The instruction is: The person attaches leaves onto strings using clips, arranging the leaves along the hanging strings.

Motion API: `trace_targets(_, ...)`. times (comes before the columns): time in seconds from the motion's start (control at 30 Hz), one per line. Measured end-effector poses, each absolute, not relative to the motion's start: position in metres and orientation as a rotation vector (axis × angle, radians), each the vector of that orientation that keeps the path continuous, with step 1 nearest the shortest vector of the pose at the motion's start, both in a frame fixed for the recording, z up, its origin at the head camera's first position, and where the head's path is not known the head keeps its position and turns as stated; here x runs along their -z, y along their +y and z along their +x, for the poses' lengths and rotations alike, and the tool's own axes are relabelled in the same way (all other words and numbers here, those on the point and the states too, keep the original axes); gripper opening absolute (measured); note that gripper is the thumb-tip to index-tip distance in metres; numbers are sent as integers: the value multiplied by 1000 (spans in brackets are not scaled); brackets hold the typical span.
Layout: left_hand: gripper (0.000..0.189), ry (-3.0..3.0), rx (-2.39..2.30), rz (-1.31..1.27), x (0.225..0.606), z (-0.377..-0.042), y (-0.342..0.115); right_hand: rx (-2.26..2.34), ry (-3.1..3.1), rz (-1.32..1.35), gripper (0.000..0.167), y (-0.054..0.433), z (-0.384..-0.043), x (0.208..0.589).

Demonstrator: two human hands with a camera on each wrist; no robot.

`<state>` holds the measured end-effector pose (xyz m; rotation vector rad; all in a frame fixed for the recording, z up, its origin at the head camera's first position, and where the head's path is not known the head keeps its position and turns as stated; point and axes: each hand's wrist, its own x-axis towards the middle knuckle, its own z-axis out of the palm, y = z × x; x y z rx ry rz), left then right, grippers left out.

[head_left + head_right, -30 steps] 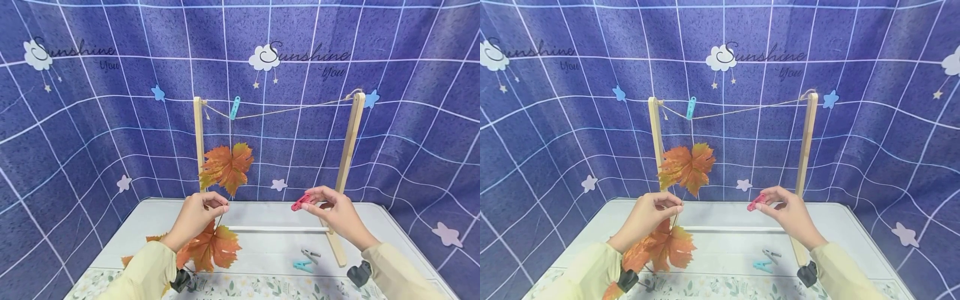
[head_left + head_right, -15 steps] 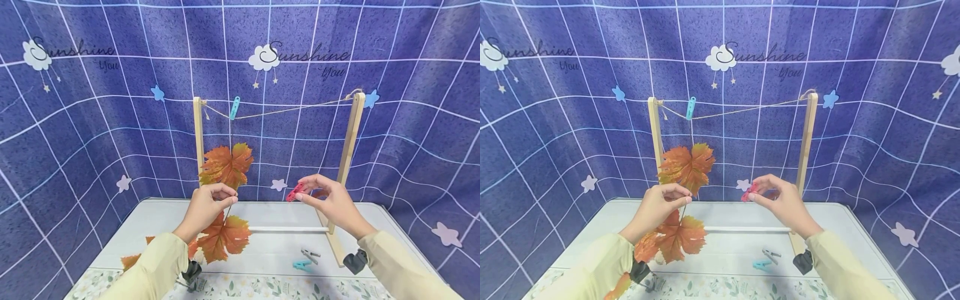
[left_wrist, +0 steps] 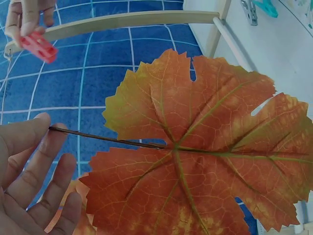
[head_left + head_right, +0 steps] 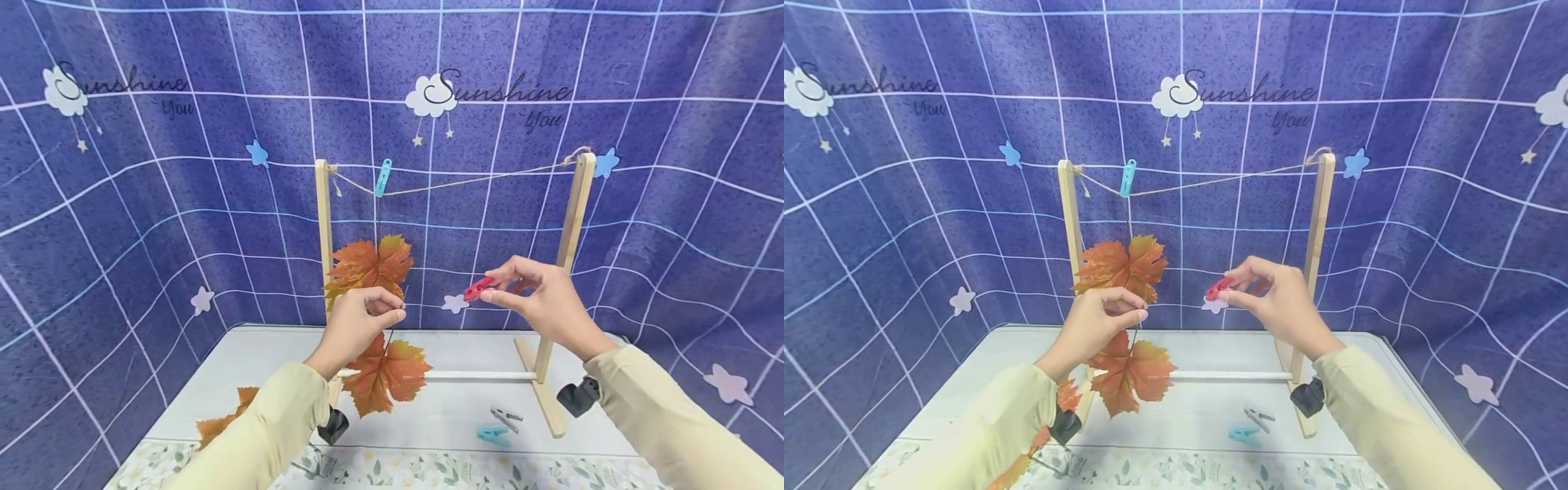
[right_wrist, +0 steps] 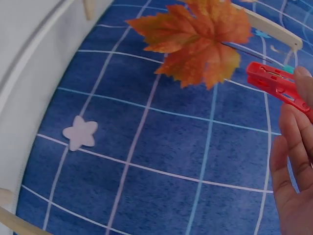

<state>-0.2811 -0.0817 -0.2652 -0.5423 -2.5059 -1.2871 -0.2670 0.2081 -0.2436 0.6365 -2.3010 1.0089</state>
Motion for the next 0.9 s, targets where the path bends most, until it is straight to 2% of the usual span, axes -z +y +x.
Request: trace_targets(0.9, 6, -2374, 1346, -589, 244, -308, -43, -836, -2174, 754, 13, 201, -286, 169)
